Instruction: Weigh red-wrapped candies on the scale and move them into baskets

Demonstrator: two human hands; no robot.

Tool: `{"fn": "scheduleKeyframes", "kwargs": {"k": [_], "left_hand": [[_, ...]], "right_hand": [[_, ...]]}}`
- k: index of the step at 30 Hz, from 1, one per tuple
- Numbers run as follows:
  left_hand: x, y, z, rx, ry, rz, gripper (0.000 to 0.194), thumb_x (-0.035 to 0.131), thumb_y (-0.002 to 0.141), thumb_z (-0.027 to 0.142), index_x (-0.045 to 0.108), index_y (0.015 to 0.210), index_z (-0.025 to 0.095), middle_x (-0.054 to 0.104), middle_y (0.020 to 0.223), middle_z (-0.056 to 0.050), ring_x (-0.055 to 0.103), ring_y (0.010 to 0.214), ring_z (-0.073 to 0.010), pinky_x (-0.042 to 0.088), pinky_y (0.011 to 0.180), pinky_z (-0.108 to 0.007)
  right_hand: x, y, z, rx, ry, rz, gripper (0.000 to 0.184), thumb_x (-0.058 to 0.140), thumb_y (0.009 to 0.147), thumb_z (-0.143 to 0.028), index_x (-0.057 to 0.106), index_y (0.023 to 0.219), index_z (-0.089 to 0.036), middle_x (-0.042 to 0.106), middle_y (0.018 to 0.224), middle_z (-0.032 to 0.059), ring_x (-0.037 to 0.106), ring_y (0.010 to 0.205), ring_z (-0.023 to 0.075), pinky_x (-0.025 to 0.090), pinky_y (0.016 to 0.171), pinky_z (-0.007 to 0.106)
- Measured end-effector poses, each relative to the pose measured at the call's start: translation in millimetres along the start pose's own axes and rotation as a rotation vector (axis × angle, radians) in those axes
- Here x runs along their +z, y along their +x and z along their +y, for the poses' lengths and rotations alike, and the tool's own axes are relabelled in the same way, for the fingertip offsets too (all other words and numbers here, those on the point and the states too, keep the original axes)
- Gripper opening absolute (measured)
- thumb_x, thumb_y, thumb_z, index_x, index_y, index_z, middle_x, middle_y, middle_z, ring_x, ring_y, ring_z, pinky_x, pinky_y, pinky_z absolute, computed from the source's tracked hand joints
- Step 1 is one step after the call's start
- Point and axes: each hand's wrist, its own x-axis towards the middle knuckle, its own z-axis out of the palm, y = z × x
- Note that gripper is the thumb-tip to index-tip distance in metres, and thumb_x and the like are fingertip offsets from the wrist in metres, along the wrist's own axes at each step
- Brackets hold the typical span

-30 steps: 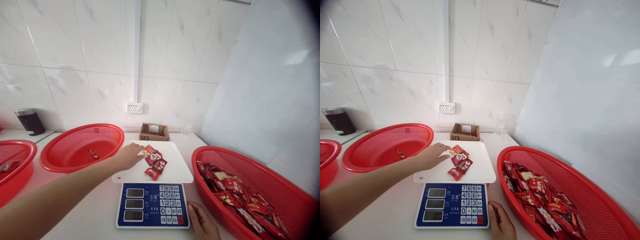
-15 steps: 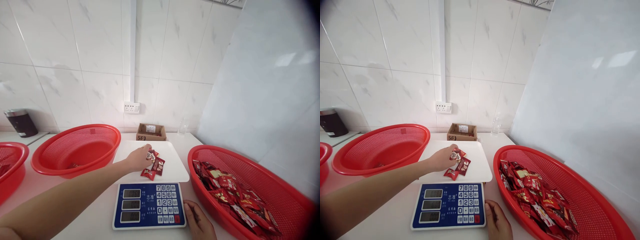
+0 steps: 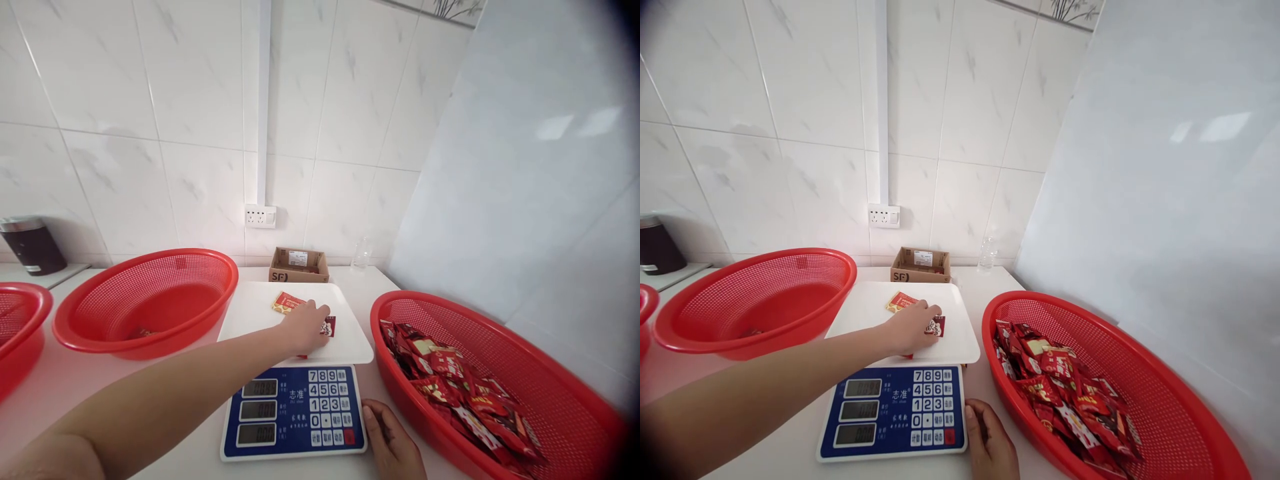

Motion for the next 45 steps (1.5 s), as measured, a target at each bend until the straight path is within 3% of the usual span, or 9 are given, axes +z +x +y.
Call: {"fn": "scheduleKeyframes", "kwargs": {"k": [6, 10, 17, 22, 25, 31, 35, 40, 45], "left_hand": [[-4.5, -3.3, -6.7, 0.001, -0.038, 0.057, 0.052, 0.059, 0.069, 0.023, 0.049, 0.12, 0.024, 0.066, 0.107, -0.009, 0.063, 0.096, -0.0268, 0.05, 0.075, -0.034], [-30.5, -10.0, -20.9, -0.008, -0.08, 0.193, 0.046, 0.054, 0.073, 0.023, 0.049, 0.119, 0.028, 0.066, 0.109, -0.001, 0.063, 0.094, -0.0184, 0.049, 0.076, -0.026], [-96.6, -50.2, -110.8, -0.337, 0.049, 0.391, 0.039, 0.051, 0.075, 0.025, 0.052, 0.114, 0.026, 0.063, 0.111, -0.006, 0.061, 0.093, -0.0259, 0.046, 0.064, -0.031], [-98.7, -84.8, -160.2, -0.488, 0.119, 0.358, 0.044, 0.051, 0.083, 0.031, 0.047, 0.124, 0.014, 0.058, 0.119, -0.012, 0.058, 0.101, -0.0275, 0.049, 0.075, -0.038], [-82.1, -75.3, -156.6, -0.4, 0.125, 0.326, 0.052, 0.051, 0.086, 0.039, 0.042, 0.13, 0.014, 0.047, 0.135, -0.015, 0.044, 0.123, -0.03, 0.041, 0.096, -0.049], [-30.5, -10.0, -98.1, -0.036, 0.053, 0.103, 0.05, 0.047, 0.087, 0.042, 0.044, 0.131, 0.021, 0.044, 0.143, -0.006, 0.028, 0.138, -0.0233, 0.028, 0.11, -0.036], [-12.6, 15.2, -70.5, 0.071, 0.032, 0.052, 0.04, 0.046, 0.086, 0.038, 0.051, 0.123, 0.025, 0.056, 0.13, -0.007, 0.039, 0.131, -0.0245, 0.032, 0.107, -0.039], [-15.8, 11.1, -70.2, -0.008, -0.005, 0.154, 0.045, 0.053, 0.08, 0.03, 0.047, 0.124, 0.025, 0.057, 0.12, -0.009, 0.059, 0.102, -0.0237, 0.048, 0.085, -0.034], [-46.4, -22.5, -104.0, -0.152, -0.008, 0.321, 0.043, 0.04, 0.085, 0.023, 0.043, 0.127, 0.033, 0.051, 0.121, -0.004, 0.058, 0.101, -0.0198, 0.047, 0.083, -0.03]], "right_hand": [[-0.3, -0.7, -2.2, -0.023, 0.016, 0.012, 0.043, 0.055, 0.076, -0.057, 0.069, 0.089, -0.018, 0.073, 0.091, 0.0104, 0.068, 0.079, 0.0214, 0.055, 0.071, 0.025], [2.8, -3.0, -9.2, -0.035, 0.022, 0.056, 0.041, 0.057, 0.075, -0.056, 0.069, 0.084, -0.018, 0.073, 0.086, 0.0091, 0.069, 0.077, 0.0216, 0.056, 0.067, 0.025], [0.8, -2.9, -7.8, 0.008, 0.025, 0.033, 0.043, 0.056, 0.074, -0.058, 0.069, 0.086, -0.019, 0.073, 0.089, 0.0095, 0.069, 0.082, 0.0227, 0.055, 0.07, 0.026], [-2.5, -0.1, -2.2, 0.039, 0.001, 0.002, 0.044, 0.056, 0.074, -0.058, 0.068, 0.091, -0.019, 0.073, 0.093, 0.0097, 0.068, 0.086, 0.0233, 0.055, 0.072, 0.026], [-1.7, -0.2, -3.4, 0.019, -0.017, 0.025, 0.045, 0.057, 0.074, -0.058, 0.069, 0.09, -0.018, 0.073, 0.093, 0.01, 0.069, 0.085, 0.0234, 0.055, 0.072, 0.027], [0.9, -2.2, -9.9, -0.024, 0.003, 0.053, 0.046, 0.057, 0.072, -0.06, 0.069, 0.085, -0.018, 0.073, 0.087, 0.01, 0.068, 0.082, 0.0234, 0.056, 0.069, 0.026], [7.4, -6.1, -14.1, -0.032, 0.045, 0.134, 0.042, 0.057, 0.074, -0.058, 0.069, 0.083, -0.019, 0.073, 0.085, 0.0089, 0.068, 0.079, 0.0223, 0.055, 0.065, 0.025], [9.9, -7.7, -14.5, -0.022, 0.044, 0.14, 0.041, 0.056, 0.075, -0.057, 0.068, 0.084, -0.019, 0.073, 0.085, 0.0086, 0.068, 0.079, 0.0218, 0.054, 0.064, 0.024], [3.1, -3.9, -12.5, -0.016, 0.01, 0.069, 0.043, 0.056, 0.074, -0.058, 0.068, 0.085, -0.018, 0.073, 0.086, 0.0099, 0.068, 0.081, 0.0229, 0.056, 0.067, 0.026]]}}
